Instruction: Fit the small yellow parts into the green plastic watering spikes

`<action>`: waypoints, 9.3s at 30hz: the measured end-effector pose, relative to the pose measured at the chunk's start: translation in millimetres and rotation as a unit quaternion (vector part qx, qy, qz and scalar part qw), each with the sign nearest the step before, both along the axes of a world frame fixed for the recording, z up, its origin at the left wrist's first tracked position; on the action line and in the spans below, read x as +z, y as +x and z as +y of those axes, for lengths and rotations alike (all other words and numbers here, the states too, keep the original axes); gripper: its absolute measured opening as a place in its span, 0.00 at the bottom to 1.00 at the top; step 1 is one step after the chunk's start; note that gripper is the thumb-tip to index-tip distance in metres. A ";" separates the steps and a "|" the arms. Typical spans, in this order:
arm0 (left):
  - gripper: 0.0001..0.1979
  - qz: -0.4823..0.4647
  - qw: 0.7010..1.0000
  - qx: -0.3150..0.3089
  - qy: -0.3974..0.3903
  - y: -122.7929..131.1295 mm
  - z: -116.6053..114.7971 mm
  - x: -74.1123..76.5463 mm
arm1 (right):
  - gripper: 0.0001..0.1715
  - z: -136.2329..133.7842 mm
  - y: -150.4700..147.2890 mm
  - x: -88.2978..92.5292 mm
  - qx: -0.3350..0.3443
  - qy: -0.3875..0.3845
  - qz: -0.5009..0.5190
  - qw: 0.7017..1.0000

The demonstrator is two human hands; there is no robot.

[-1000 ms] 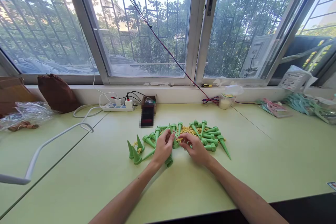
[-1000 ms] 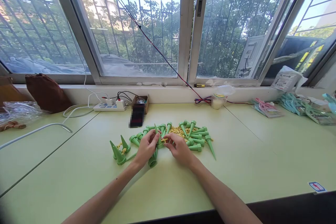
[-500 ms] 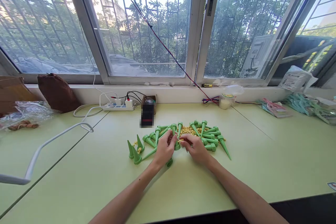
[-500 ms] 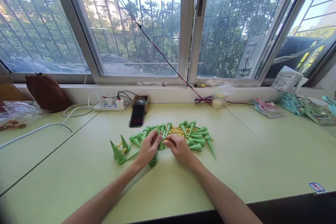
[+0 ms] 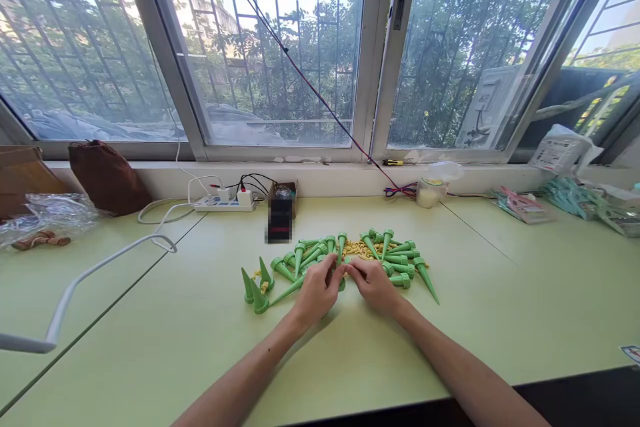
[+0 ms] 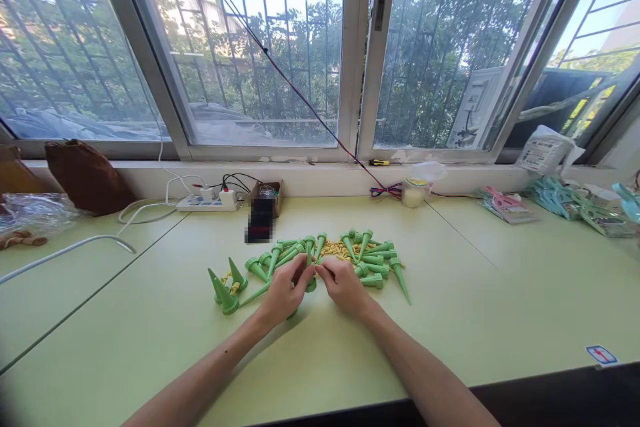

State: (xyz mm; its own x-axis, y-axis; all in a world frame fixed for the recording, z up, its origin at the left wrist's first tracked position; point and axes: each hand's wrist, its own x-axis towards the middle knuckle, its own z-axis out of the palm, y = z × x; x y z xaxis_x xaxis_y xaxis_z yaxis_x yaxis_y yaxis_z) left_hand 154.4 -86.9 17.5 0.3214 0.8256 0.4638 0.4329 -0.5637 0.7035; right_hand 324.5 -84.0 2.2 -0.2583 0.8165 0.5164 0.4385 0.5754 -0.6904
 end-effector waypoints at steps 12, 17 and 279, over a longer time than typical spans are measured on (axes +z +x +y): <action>0.11 0.020 0.999 -0.018 0.041 -1.0 -0.8 -2.5 | 0.24 -0.2 0.5 0.2 -0.014 0.004 -0.004 1.000; 0.12 0.026 0.998 -0.003 0.055 -2.5 0.4 -1.2 | 0.24 -1.8 0.1 4.2 -0.030 0.001 0.002 1.000; 0.18 -0.114 0.989 -0.018 -0.088 5.4 2.0 -8.8 | 0.21 4.2 4.5 1.6 -0.024 -0.136 0.176 0.975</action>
State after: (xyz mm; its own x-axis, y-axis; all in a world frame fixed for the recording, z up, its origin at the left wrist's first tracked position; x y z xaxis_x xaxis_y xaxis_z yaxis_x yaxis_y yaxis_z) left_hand 159.8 -84.8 8.6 0.2546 0.8905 0.3771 0.2331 -0.4350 0.8697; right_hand 329.1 -79.8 3.9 -0.0635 0.9421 0.3291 0.1692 0.3352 -0.9268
